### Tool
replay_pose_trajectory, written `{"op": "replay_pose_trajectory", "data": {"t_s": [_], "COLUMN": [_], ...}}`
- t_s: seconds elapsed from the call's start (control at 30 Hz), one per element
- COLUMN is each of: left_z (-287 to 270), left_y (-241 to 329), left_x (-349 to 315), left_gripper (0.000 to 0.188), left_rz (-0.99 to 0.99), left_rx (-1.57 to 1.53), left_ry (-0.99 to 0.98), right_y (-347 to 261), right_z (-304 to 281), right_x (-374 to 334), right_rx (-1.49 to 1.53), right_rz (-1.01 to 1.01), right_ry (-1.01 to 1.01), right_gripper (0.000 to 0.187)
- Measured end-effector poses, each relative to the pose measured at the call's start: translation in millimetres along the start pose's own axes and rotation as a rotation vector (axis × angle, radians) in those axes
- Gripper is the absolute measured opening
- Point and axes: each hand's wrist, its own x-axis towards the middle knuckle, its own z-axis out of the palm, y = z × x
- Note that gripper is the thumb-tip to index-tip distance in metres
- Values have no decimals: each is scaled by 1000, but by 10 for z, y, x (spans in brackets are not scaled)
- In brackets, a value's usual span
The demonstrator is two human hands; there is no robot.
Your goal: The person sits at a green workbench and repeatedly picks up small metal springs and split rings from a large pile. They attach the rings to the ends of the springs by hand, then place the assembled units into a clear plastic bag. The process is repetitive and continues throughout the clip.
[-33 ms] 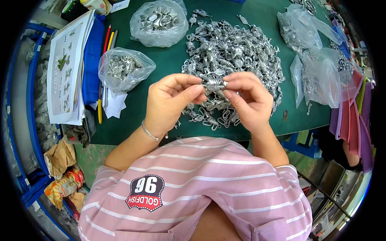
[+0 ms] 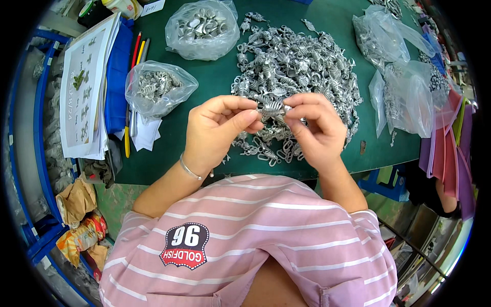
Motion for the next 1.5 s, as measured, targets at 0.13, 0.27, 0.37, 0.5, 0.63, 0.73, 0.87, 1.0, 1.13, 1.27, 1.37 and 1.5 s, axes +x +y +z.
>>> {"op": "replay_pose_trajectory", "data": {"t_s": [0.13, 0.27, 0.37, 0.5, 0.63, 0.73, 0.87, 1.0, 1.13, 1.27, 1.37, 1.5], "left_z": [-137, -487, -742, -813, -701, -742, -855, -543, -272, -72, -63, -75], "left_y": [170, 745, 961, 934, 879, 848, 818, 735, 523, 224, 127, 83], "left_x": [-33, -42, -64, -11, 13, 59, 161, 111, 21, 47, 57, 59], "left_gripper": [14, 11, 12, 12, 12, 12, 9, 7, 19, 22, 19, 16], "left_rz": [343, 719, 624, 703, 658, 633, 711, 827, 575, 174, 81, 99], "left_rx": [330, 1108, 1613, 1668, 1701, 1761, 1714, 1407, 838, 370, 201, 138], "left_ry": [-26, 129, 188, 235, 191, 203, 314, 410, 153, -53, -93, -86], "right_y": [-23, 74, 109, 229, 183, 288, 288, 85, 42, 6, -1, -41], "right_z": [-8, -143, -160, 3, 170, 166, 7, 5, 54, 98, 94, 18], "right_x": [72, 197, 289, 429, 495, 489, 443, 334, 212, 144, 125, 133], "right_rx": [-232, -460, -526, -748, -997, -1009, -768, -372, -135, -72, -56, -93], "right_rz": [-138, 44, 43, -207, -134, -180, -152, 144, 67, 1, -5, 64], "right_ry": [-19, 85, 63, -66, -173, -100, 23, 10, -2, -25, -36, -92], "right_gripper": [17, 11, 10, 13, 18, 14, 14, 17, 22, 27, 26, 19]}}
